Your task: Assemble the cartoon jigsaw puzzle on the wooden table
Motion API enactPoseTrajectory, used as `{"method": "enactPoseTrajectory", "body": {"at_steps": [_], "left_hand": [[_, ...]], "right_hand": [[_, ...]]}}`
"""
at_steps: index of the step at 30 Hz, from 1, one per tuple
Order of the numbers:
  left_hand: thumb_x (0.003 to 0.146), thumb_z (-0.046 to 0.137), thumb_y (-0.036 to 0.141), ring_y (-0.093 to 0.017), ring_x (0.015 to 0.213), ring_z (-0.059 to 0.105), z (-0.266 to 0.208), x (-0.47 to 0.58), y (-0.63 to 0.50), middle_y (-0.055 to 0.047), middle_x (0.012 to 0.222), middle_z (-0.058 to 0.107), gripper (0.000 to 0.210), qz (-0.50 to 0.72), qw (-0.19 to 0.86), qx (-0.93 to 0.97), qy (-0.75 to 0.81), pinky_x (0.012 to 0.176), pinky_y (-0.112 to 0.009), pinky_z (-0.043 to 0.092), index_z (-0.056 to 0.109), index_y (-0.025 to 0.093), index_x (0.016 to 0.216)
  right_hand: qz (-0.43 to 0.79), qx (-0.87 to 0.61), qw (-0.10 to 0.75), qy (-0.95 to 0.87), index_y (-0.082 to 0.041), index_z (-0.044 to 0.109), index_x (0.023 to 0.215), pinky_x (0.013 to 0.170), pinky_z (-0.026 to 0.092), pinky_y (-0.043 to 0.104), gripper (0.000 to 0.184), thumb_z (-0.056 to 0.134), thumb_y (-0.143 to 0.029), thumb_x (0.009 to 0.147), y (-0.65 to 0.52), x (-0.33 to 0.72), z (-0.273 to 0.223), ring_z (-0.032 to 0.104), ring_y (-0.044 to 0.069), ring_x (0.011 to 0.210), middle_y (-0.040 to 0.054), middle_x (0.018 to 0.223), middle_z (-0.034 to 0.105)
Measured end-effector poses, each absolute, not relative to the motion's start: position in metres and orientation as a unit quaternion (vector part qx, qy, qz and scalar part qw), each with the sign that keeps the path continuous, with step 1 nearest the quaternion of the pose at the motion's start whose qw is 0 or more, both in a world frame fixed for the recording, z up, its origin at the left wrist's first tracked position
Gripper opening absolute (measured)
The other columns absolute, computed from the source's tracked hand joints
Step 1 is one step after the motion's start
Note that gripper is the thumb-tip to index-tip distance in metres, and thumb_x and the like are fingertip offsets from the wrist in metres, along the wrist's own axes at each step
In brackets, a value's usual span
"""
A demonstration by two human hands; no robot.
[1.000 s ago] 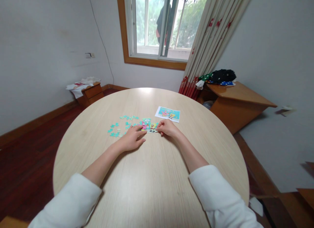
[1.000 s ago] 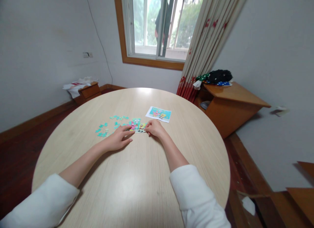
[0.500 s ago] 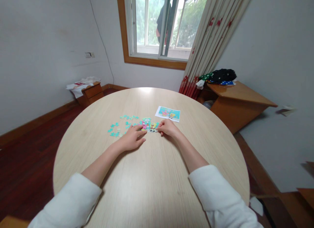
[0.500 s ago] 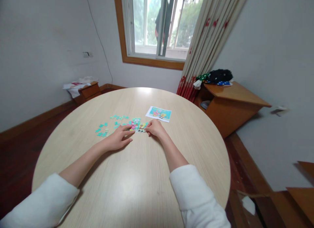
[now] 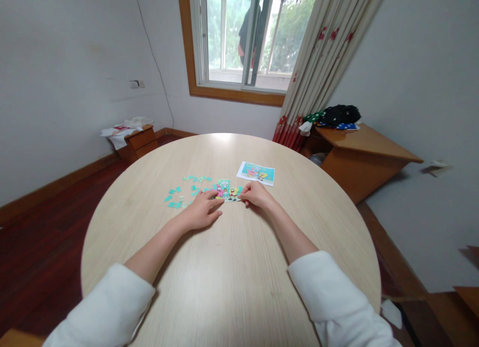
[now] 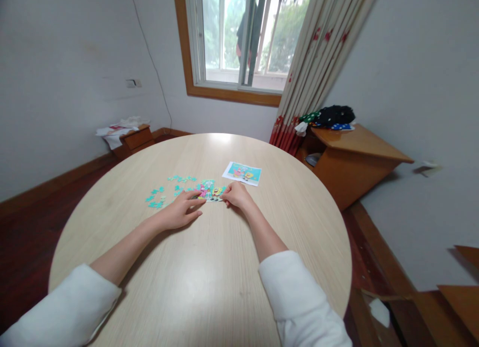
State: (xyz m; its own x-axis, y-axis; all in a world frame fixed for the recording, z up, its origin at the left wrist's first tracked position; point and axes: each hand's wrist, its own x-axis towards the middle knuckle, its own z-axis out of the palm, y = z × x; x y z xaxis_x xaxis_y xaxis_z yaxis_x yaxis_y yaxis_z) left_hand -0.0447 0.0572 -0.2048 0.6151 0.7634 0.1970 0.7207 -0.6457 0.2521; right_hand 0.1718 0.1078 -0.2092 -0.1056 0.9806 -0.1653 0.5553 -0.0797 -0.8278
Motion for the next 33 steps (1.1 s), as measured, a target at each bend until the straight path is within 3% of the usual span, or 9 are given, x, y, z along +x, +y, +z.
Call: {"method": "enactPoseTrajectory", "body": {"at_steps": [24,33], "left_hand": [[0.085,0.05,0.031,-0.029,0.122,0.043,-0.208,-0.045,0.058,-0.015,0.13,0.048,0.033,0.16,0.083,0.896,0.406,0.104,-0.051,0.028,0.061,0.02,0.114],[0.084,0.049,0.031,-0.03,0.123,0.042,-0.207,-0.045,0.057,-0.016,0.131,0.048,0.035,0.157,0.094,0.892,0.413,0.103,-0.052,0.029,0.06,0.019,0.115]], "right_hand": [[0.375,-0.628,0.261,-0.629,-0.015,0.052,0.052,0.039,0.036,0.016,0.016,0.062,-0.007,0.061,0.101,0.168,-0.202,0.051,0.008,0.036,-0.0027,0.037,0.053],[0.495,-0.545,0.333,-0.589,-0.013,0.053,0.045,0.034,0.031,0.016,0.018,0.06,-0.013,0.061,0.102,0.181,-0.204,0.039,0.005,0.031,-0.004,0.034,0.048]]}}
